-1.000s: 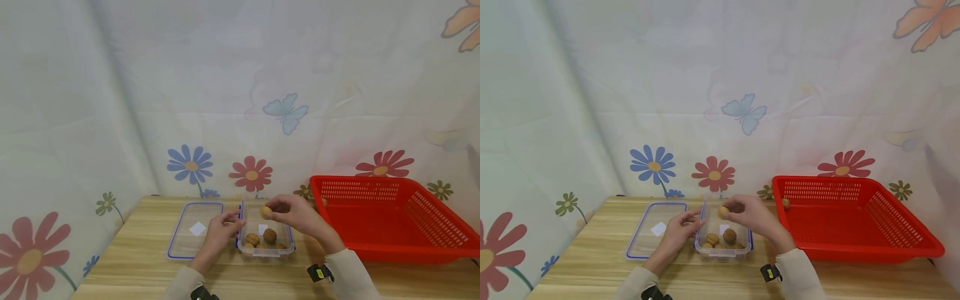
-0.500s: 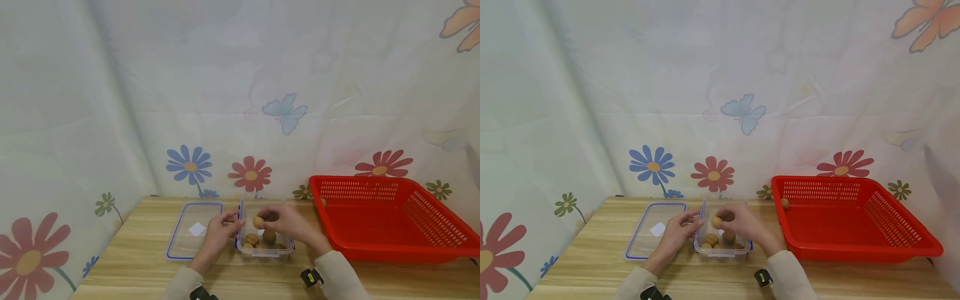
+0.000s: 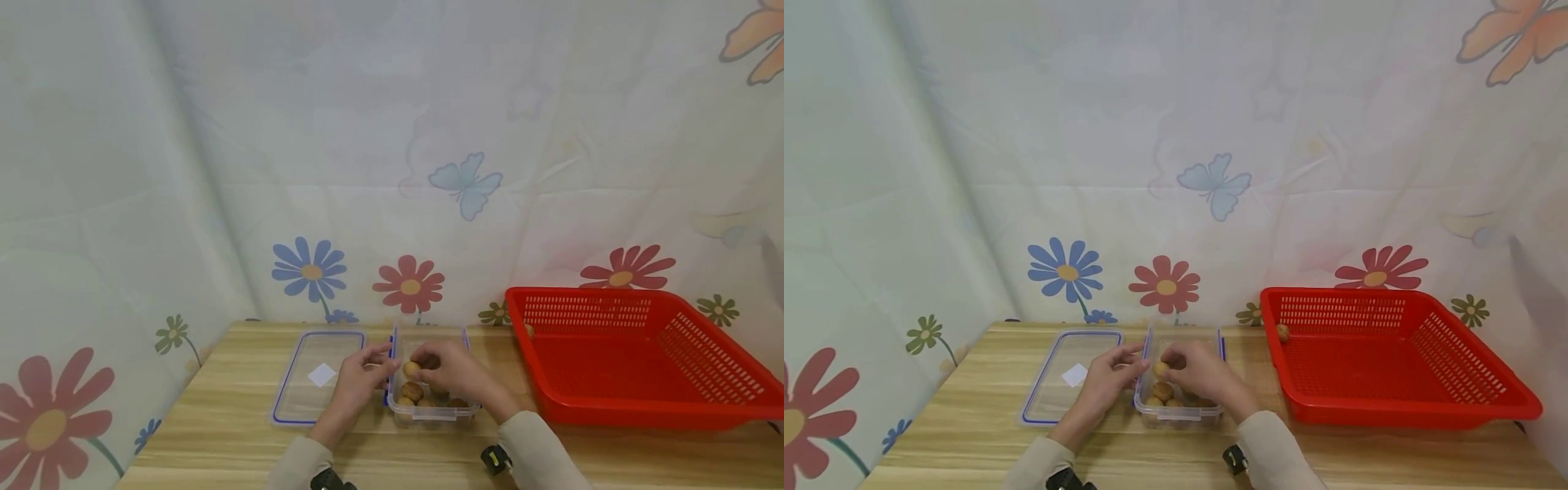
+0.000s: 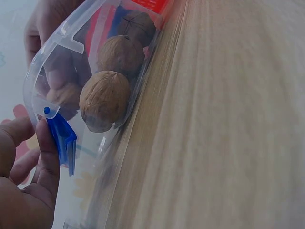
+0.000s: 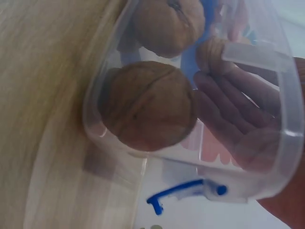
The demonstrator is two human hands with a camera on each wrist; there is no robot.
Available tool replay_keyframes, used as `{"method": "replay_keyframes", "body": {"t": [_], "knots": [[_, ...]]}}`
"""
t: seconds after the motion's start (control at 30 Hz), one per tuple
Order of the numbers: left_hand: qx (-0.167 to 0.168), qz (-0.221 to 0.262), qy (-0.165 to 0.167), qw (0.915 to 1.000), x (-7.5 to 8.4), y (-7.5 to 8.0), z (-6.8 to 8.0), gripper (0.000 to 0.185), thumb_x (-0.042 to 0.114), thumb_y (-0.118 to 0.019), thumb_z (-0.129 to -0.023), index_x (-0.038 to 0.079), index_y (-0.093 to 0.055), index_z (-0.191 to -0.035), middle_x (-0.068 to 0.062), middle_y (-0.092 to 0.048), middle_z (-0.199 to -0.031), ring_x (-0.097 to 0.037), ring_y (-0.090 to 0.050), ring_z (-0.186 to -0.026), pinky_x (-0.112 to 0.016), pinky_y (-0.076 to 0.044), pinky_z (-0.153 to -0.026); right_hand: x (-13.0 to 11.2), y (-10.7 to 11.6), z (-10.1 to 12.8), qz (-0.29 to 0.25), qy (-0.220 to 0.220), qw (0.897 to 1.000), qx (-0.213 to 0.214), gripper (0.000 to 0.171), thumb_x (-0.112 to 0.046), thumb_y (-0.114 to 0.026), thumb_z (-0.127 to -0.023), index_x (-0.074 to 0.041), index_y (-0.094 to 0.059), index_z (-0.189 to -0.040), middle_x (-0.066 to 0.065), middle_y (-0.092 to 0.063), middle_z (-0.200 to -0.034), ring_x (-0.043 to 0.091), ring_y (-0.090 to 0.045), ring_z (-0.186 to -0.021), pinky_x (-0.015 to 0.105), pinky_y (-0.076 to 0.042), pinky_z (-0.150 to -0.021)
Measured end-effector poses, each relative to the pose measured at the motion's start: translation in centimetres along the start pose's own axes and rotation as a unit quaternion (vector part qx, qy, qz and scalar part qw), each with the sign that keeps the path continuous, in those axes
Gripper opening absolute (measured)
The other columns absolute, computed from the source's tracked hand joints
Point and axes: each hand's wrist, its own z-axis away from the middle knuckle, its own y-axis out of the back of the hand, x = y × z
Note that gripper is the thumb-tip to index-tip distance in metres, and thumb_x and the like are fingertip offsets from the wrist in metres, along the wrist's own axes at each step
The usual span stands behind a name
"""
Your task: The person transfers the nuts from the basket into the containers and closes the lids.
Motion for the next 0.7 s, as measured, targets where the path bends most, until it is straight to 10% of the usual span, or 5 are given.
{"method": "replay_keyframes", "body": {"t": [0.7], "knots": [[0.000, 0.002, 0.003, 1.0000, 0.3, 0.0, 0.1, 0.045, 0.011, -0.079, -0.098, -0.007, -0.066, -0.136, -0.014, -0.070, -0.103, -0.019, -0.070, -0.083, -0.029, -0.063, -0.069, 1.1, -1.6, -1.2, 0.045, -0.010, 0.999, 0.008, 0.018, -0.012, -0.080, -0.097, -0.006, -0.076, -0.113, 0.004, -0.076, -0.106, 0.017, -0.069, -0.095, 0.041, -0.061, -0.089]]}}
